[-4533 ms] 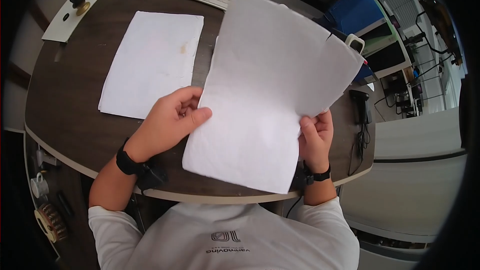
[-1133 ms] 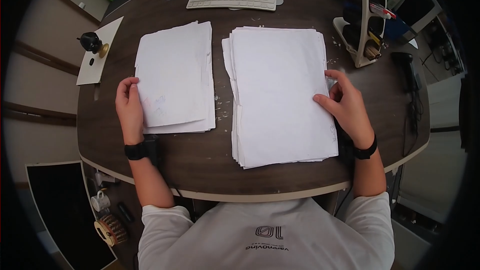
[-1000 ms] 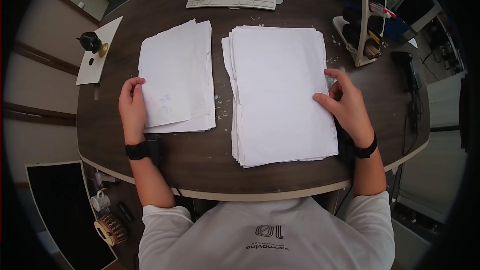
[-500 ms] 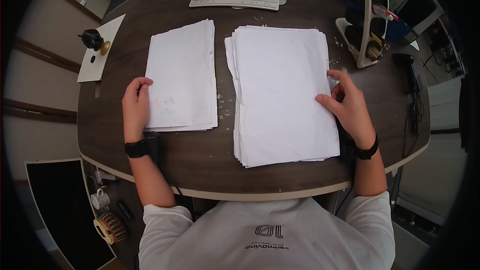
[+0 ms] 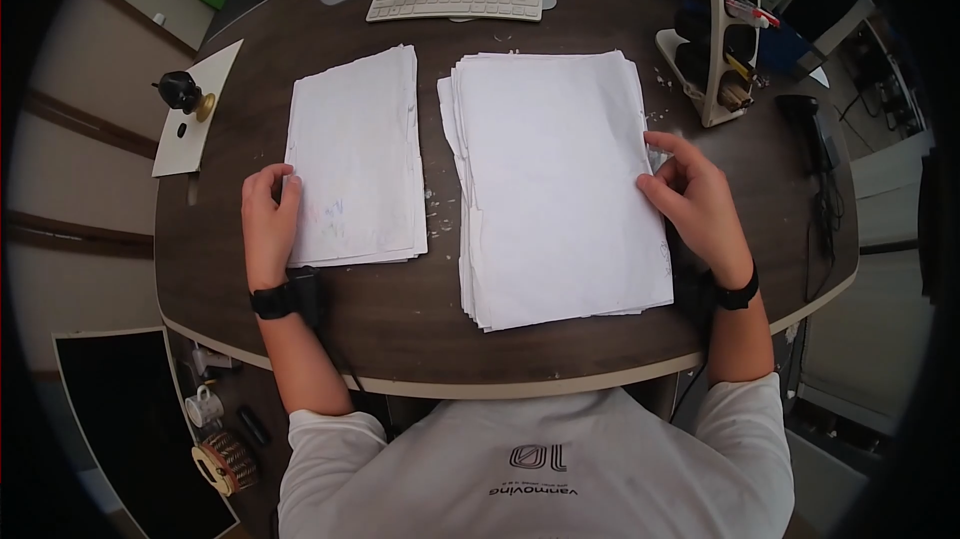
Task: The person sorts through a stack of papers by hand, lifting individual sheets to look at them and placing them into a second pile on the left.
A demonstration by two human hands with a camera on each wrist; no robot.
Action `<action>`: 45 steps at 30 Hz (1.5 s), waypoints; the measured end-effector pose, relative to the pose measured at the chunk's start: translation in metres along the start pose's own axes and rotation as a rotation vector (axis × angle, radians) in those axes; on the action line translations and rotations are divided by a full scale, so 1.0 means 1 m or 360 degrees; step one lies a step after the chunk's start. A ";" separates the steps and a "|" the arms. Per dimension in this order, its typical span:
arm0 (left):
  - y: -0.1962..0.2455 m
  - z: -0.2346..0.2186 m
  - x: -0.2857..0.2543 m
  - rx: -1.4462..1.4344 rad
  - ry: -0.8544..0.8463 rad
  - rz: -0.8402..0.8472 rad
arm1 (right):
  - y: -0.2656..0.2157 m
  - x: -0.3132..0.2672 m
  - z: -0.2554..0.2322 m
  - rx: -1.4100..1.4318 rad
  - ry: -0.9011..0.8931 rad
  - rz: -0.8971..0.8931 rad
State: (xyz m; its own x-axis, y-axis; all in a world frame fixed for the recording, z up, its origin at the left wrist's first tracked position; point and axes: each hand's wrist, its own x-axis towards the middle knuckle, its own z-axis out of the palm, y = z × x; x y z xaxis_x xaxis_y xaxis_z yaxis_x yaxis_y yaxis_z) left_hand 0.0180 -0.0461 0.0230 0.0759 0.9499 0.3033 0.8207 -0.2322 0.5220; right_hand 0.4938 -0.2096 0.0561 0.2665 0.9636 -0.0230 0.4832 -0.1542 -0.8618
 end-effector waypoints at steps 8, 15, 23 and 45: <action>0.068 0.003 -0.013 -0.0155 0.0101 0.0050 | 0.001 -0.003 -0.002 -0.0049 0.0028 -0.0074; 0.130 0.022 -0.055 -0.0542 -0.0548 0.0679 | -0.003 -0.003 -0.013 -0.0139 0.0050 -0.0127; 0.123 0.029 -0.054 -0.0554 -0.0675 0.0745 | 0.001 -0.001 -0.007 -0.0033 0.0257 -0.0231; 0.108 0.017 -0.058 -0.1424 -0.1273 0.0036 | -0.013 -0.019 0.017 0.0804 -0.0105 -0.0128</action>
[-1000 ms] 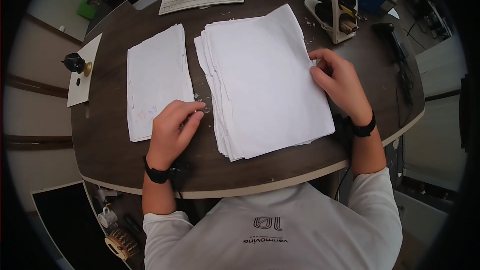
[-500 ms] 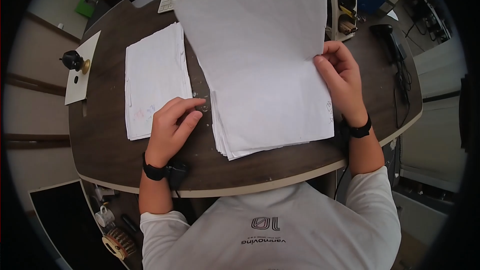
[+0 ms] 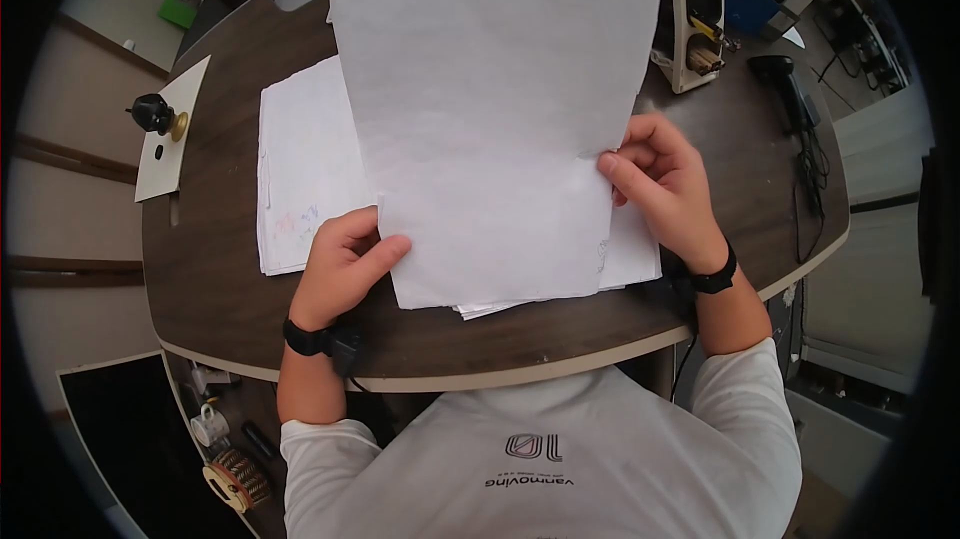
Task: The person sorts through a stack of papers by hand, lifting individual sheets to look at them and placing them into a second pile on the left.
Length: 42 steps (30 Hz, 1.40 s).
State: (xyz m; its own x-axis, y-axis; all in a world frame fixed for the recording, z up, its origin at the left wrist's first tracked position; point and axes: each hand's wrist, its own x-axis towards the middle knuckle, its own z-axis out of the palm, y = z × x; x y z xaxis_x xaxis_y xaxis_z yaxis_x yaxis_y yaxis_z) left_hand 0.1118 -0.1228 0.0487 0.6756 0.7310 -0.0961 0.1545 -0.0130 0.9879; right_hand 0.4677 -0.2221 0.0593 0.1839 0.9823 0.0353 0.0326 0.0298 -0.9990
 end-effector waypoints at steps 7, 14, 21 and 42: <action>-0.006 -0.043 0.004 -0.0249 0.0899 0.0069 | 0.004 0.008 -0.008 -0.0198 0.0141 -0.0191; -0.019 -0.124 -0.021 -0.0083 0.1131 -0.0060 | 0.006 0.015 -0.018 -0.0776 0.0272 -0.0193; -0.035 -0.132 -0.023 0.0250 0.1133 -0.0321 | 0.002 0.014 -0.017 -0.1084 0.0142 0.0029; -0.021 -0.109 -0.017 0.1233 0.1302 -0.0528 | 0.000 0.012 -0.017 -0.0923 0.0195 -0.0013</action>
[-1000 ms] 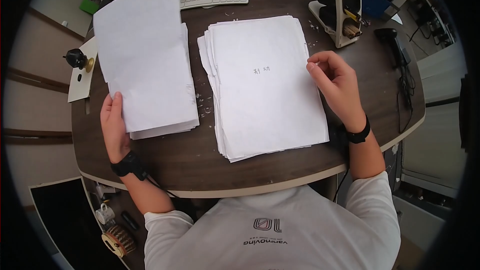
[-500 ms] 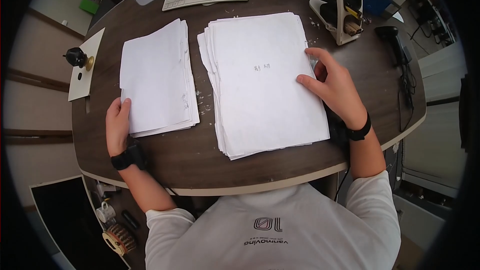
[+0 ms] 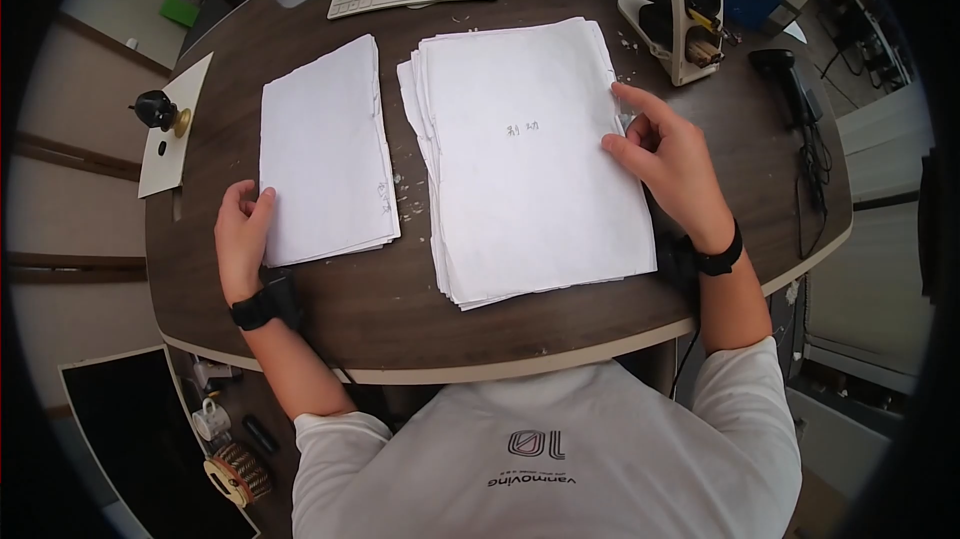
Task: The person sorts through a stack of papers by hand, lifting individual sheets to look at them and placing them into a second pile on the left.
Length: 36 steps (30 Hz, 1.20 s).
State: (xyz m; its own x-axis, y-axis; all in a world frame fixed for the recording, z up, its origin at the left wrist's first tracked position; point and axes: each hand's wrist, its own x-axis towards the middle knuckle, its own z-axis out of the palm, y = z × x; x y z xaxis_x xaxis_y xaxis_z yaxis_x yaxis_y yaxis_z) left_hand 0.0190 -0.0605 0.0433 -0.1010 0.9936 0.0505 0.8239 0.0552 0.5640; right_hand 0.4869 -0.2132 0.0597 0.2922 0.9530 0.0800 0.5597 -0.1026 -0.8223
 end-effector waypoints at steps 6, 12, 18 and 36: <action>0.017 0.015 0.001 -0.0186 0.0497 0.0490 | 0.007 0.001 0.001 0.0119 0.0013 -0.0018; 0.103 0.035 -0.050 -0.0454 -0.0186 0.1093 | 0.022 0.010 -0.004 0.0397 -0.0103 -0.0018; 0.165 0.068 -0.058 -0.0263 -0.0661 0.0844 | 0.043 0.022 0.001 0.0572 -0.0218 0.0091; 0.143 0.118 -0.065 -0.0609 -0.0025 0.0841 | 0.030 0.013 0.011 0.0351 0.0097 -0.0543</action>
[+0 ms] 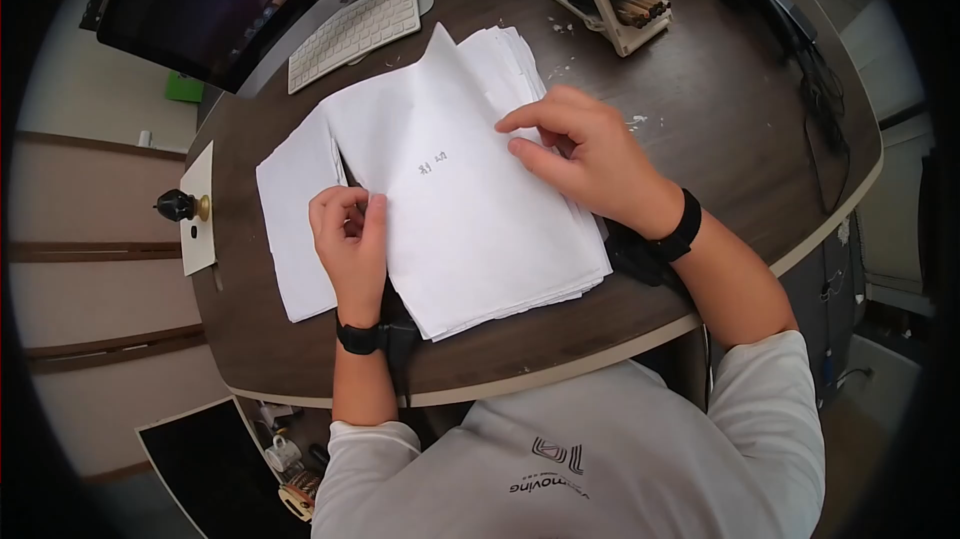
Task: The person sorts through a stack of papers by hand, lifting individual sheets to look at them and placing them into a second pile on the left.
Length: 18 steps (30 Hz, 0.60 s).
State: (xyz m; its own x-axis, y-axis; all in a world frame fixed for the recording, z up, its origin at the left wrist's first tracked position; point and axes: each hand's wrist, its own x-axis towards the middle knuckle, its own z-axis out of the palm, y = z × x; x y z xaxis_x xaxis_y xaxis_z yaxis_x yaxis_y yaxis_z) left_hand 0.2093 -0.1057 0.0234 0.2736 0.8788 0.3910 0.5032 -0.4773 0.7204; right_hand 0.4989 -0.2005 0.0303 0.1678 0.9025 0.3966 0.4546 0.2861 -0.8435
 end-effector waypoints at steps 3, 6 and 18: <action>-0.016 -0.005 -0.001 -0.0321 0.0075 -0.0094 | 0.000 0.000 -0.002 0.0043 0.0012 -0.0046; -0.021 -0.013 0.003 -0.0579 0.0077 -0.0218 | 0.016 0.000 0.002 -0.0045 0.0132 0.0000; -0.074 -0.130 0.016 -0.0727 0.0331 -0.0610 | 0.030 -0.004 -0.006 -0.0310 -0.0021 0.0257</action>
State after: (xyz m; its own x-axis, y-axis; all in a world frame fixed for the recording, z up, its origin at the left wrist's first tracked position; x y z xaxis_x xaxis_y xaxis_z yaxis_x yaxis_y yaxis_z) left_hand 0.0700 -0.0568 0.0510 -0.0447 0.9910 0.1265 0.1203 -0.1204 0.9854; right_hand 0.5171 -0.1974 0.0051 0.2412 0.9360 0.2564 0.5830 0.0715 -0.8093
